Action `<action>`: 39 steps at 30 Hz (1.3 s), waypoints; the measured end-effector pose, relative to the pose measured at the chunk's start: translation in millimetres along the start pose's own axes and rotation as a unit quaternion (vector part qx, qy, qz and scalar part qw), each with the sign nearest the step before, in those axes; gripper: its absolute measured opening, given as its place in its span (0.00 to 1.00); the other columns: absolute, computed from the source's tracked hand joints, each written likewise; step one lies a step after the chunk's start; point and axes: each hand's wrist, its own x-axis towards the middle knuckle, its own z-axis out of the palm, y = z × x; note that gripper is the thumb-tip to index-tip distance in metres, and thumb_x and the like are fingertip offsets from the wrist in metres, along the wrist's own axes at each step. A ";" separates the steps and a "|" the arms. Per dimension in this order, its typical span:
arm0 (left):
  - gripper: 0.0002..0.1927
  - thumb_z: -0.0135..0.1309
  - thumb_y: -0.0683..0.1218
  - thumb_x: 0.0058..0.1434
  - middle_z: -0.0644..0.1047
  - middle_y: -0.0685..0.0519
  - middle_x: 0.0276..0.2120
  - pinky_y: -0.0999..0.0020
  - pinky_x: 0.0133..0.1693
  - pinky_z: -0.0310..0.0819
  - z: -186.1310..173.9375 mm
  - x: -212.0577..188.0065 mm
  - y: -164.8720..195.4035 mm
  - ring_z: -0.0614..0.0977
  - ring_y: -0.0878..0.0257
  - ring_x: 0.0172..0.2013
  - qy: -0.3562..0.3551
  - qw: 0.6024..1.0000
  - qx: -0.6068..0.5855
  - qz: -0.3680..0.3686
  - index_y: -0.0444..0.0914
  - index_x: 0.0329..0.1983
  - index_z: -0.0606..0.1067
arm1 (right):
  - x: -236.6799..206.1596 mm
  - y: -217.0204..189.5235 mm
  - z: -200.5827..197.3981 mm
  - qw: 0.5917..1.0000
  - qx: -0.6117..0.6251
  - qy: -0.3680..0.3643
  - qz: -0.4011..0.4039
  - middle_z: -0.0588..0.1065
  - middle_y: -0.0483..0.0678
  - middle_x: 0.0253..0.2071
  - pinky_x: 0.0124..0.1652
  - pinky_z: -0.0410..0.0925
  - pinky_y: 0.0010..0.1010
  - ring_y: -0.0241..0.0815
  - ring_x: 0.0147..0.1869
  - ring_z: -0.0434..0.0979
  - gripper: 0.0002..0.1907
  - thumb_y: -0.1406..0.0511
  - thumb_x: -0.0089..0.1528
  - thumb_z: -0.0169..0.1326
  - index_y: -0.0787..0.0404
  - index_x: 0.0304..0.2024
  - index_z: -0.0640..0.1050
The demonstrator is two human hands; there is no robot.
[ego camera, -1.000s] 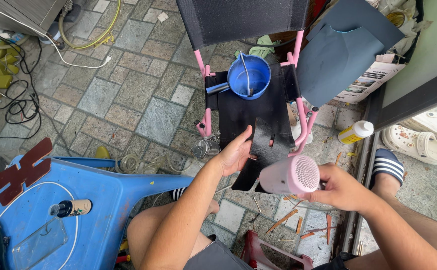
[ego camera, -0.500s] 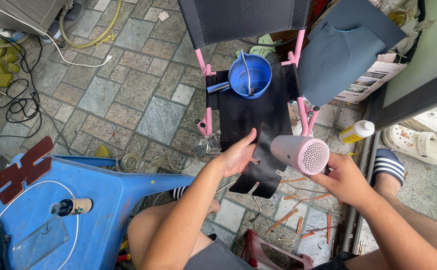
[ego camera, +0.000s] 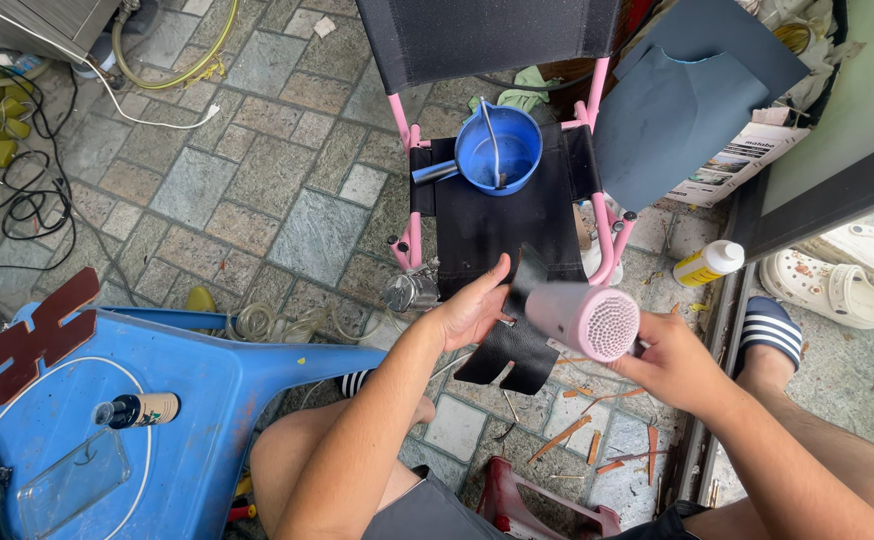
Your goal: The person uses a hair dryer to dry a black perforated material, then sprays it with a spray gun, and repeats the drying process. The person handles the material and tools directly without visible secondary objects.
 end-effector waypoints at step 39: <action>0.59 0.25 0.84 0.56 0.67 0.44 0.69 0.46 0.63 0.62 2.2 -6.2 7.6 0.66 0.46 0.68 -0.042 0.998 -0.015 0.046 0.39 0.76 0.60 | -2.4 0.3 -3.2 0.997 0.036 -0.064 0.014 0.80 0.48 0.24 0.27 0.70 0.29 0.36 0.25 0.76 0.13 0.62 0.54 0.66 0.64 0.38 0.83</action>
